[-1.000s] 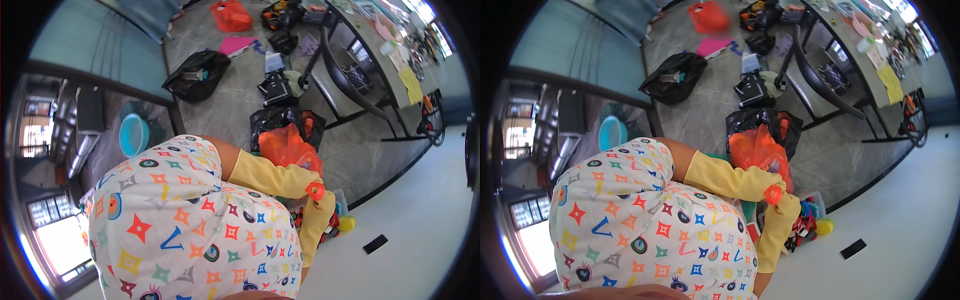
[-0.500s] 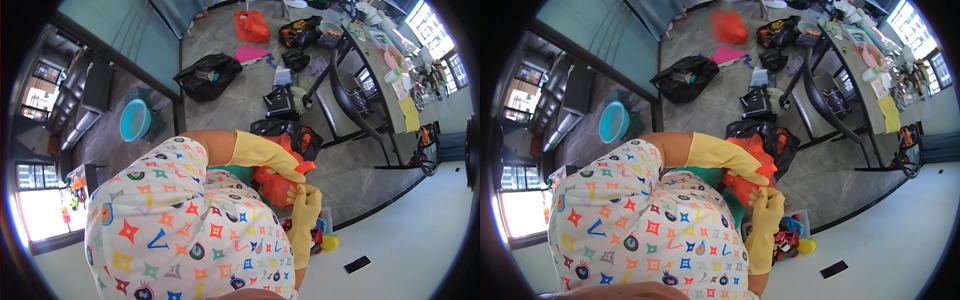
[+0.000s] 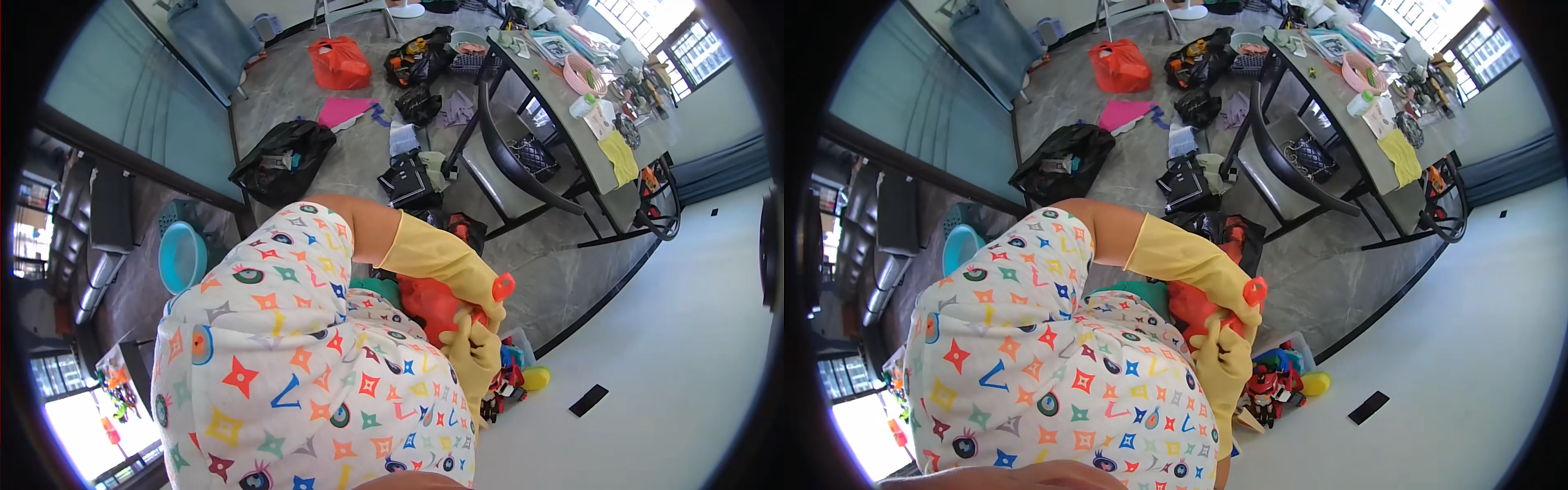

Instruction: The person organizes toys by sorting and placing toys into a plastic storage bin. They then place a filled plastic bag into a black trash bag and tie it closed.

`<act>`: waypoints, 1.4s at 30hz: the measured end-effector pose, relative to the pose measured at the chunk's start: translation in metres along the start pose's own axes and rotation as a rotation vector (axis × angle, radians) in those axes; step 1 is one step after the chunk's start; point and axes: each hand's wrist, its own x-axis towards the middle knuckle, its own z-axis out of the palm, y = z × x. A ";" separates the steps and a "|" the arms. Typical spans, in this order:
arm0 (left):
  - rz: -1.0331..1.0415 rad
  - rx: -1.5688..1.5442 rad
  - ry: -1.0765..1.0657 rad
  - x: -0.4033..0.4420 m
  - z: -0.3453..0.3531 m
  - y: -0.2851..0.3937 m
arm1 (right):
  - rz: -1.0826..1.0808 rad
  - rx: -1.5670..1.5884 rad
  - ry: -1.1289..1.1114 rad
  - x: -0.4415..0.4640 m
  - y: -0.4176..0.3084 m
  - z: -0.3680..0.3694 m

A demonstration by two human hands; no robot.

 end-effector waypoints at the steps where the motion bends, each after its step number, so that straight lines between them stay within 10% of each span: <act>1: 0.048 0.078 0.015 0.005 -0.002 -0.004 | -0.204 -0.131 -0.005 0.004 0.010 0.002; 4: 0.085 0.241 0.041 0.006 -0.005 -0.008 | -0.608 -0.386 0.009 0.008 0.032 0.005; 11: -0.028 0.409 -0.047 -0.009 -0.016 0.009 | -0.112 0.093 0.471 0.005 0.052 -0.018; 14: -0.074 0.648 -0.056 -0.013 -0.008 0.016 | -0.433 -0.090 0.400 0.032 0.018 -0.022; 20: -0.142 1.461 -0.007 -0.038 0.023 0.071 | -0.122 0.442 -0.193 0.083 0.047 -0.029; 28: 0.310 1.858 0.264 -0.067 0.025 0.096 | 0.008 0.333 -0.119 0.080 0.025 -0.013; 34: 0.746 1.788 0.474 -0.077 0.012 0.089 | -0.360 0.338 -0.077 0.078 0.007 -0.006; 38: 0.704 1.916 0.609 -0.073 0.009 0.088 | -0.343 -0.045 0.180 0.078 -0.010 -0.012; 42: 0.616 2.035 0.611 -0.077 0.015 0.110 | -0.085 0.327 -0.017 0.082 -0.012 -0.046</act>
